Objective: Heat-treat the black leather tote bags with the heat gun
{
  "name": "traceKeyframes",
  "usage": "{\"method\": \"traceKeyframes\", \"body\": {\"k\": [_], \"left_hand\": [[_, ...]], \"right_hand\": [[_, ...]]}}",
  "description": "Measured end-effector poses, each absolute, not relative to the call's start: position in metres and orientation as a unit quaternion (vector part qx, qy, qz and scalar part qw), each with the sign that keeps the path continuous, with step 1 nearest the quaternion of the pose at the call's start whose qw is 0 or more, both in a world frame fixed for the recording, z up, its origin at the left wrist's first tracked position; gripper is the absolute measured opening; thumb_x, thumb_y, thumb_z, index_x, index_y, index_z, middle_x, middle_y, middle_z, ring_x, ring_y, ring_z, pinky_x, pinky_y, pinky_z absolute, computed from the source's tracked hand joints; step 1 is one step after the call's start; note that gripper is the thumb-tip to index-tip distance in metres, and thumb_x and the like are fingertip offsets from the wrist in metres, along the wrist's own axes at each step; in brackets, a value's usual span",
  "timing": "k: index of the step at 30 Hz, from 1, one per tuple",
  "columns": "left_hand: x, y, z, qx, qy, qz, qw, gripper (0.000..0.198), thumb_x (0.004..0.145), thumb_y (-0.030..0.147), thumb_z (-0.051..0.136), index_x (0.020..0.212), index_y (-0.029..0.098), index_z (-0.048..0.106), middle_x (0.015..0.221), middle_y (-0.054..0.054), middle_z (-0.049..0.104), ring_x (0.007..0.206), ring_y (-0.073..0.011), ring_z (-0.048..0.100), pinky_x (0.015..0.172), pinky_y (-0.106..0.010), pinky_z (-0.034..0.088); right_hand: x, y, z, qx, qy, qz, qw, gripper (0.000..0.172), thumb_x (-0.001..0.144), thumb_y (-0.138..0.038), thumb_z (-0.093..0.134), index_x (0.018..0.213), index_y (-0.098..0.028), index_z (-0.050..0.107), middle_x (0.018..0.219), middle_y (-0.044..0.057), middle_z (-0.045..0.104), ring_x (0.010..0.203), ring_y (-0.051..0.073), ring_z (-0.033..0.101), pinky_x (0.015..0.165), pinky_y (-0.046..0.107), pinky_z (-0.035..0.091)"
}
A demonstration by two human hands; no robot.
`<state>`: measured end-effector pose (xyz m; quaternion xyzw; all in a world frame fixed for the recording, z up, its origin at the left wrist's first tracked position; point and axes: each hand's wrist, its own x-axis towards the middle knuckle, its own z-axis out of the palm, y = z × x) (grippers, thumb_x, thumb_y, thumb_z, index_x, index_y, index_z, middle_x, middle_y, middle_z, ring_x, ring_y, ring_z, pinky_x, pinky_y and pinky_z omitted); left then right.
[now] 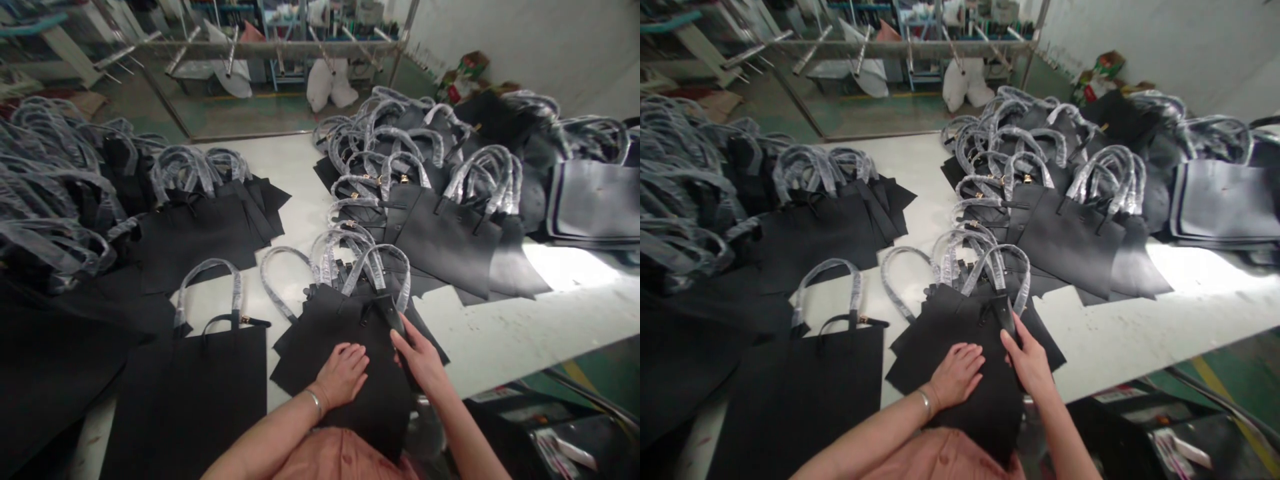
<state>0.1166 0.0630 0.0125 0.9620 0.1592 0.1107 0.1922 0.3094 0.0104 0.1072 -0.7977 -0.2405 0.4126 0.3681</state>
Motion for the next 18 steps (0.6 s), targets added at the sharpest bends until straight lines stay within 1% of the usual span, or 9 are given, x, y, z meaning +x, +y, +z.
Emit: {"method": "traceKeyframes", "body": {"k": [3,5,7,9,13,16,18], "left_hand": [[0.116,0.064,0.013,0.961,0.155,0.12,0.195,0.032,0.093,0.032,0.048,0.121,0.017,0.053,0.129,-0.01,0.054,0.123,-0.0216,0.045,0.106,-0.04,0.029],[0.116,0.065,0.012,0.962,0.15,0.118,0.196,0.031,0.093,0.032,0.048,0.119,0.016,0.053,0.124,-0.01,0.056,0.121,-0.0217,0.046,0.106,-0.04,0.029],[0.116,0.065,0.009,0.963,0.146,0.11,0.196,0.029,0.093,0.032,0.049,0.116,0.016,0.054,0.117,-0.009,0.059,0.117,-0.0214,0.049,0.106,-0.04,0.029],[0.116,0.064,0.005,0.964,0.147,0.106,0.196,0.024,0.093,0.032,0.05,0.111,0.018,0.056,0.109,-0.007,0.062,0.112,-0.0211,0.05,0.106,-0.041,0.027],[0.117,0.062,0.001,0.962,0.145,0.11,0.206,0.019,0.095,0.031,0.047,0.103,0.017,0.058,0.105,-0.006,0.062,0.111,-0.0213,0.05,0.107,-0.041,0.025],[0.118,0.061,0.002,0.958,0.156,0.106,0.215,0.02,0.095,0.031,0.047,0.104,0.017,0.058,0.105,-0.006,0.062,0.112,-0.022,0.049,0.106,-0.041,0.025],[0.119,0.061,0.003,0.955,0.169,0.102,0.22,0.021,0.095,0.031,0.047,0.106,0.017,0.058,0.105,-0.006,0.063,0.113,-0.0231,0.048,0.104,-0.042,0.026]], "right_hand": [[0.303,-0.006,0.107,-0.763,-0.241,0.494,0.339,0.07,0.082,-0.052,0.057,0.143,-0.022,0.04,0.058,-0.006,0.058,0.047,0.015,0.056,0.047,0.025,0.046],[0.292,-0.006,0.105,-0.74,-0.255,0.536,0.315,0.07,0.082,-0.05,0.056,0.143,-0.021,0.04,0.057,-0.006,0.059,0.046,0.014,0.055,0.047,0.025,0.046],[0.281,0.003,0.103,-0.735,-0.288,0.544,0.286,0.066,0.083,-0.049,0.055,0.142,-0.021,0.043,0.057,-0.005,0.06,0.046,0.015,0.056,0.047,0.025,0.046],[0.272,0.018,0.103,-0.743,-0.327,0.525,0.256,0.063,0.084,-0.047,0.054,0.14,-0.021,0.046,0.057,-0.004,0.062,0.049,0.017,0.059,0.049,0.026,0.047],[0.27,0.043,0.103,-0.757,-0.36,0.493,0.233,0.057,0.083,-0.044,0.057,0.135,-0.022,0.053,0.069,0.002,0.07,0.063,0.022,0.067,0.059,0.03,0.052],[0.271,0.052,0.104,-0.759,-0.373,0.48,0.232,0.053,0.08,-0.04,0.062,0.13,-0.024,0.059,0.081,0.004,0.074,0.078,0.026,0.069,0.069,0.033,0.053],[0.268,0.057,0.104,-0.758,-0.385,0.471,0.234,0.053,0.079,-0.039,0.064,0.129,-0.024,0.06,0.089,0.005,0.075,0.087,0.028,0.069,0.078,0.035,0.052]]}}
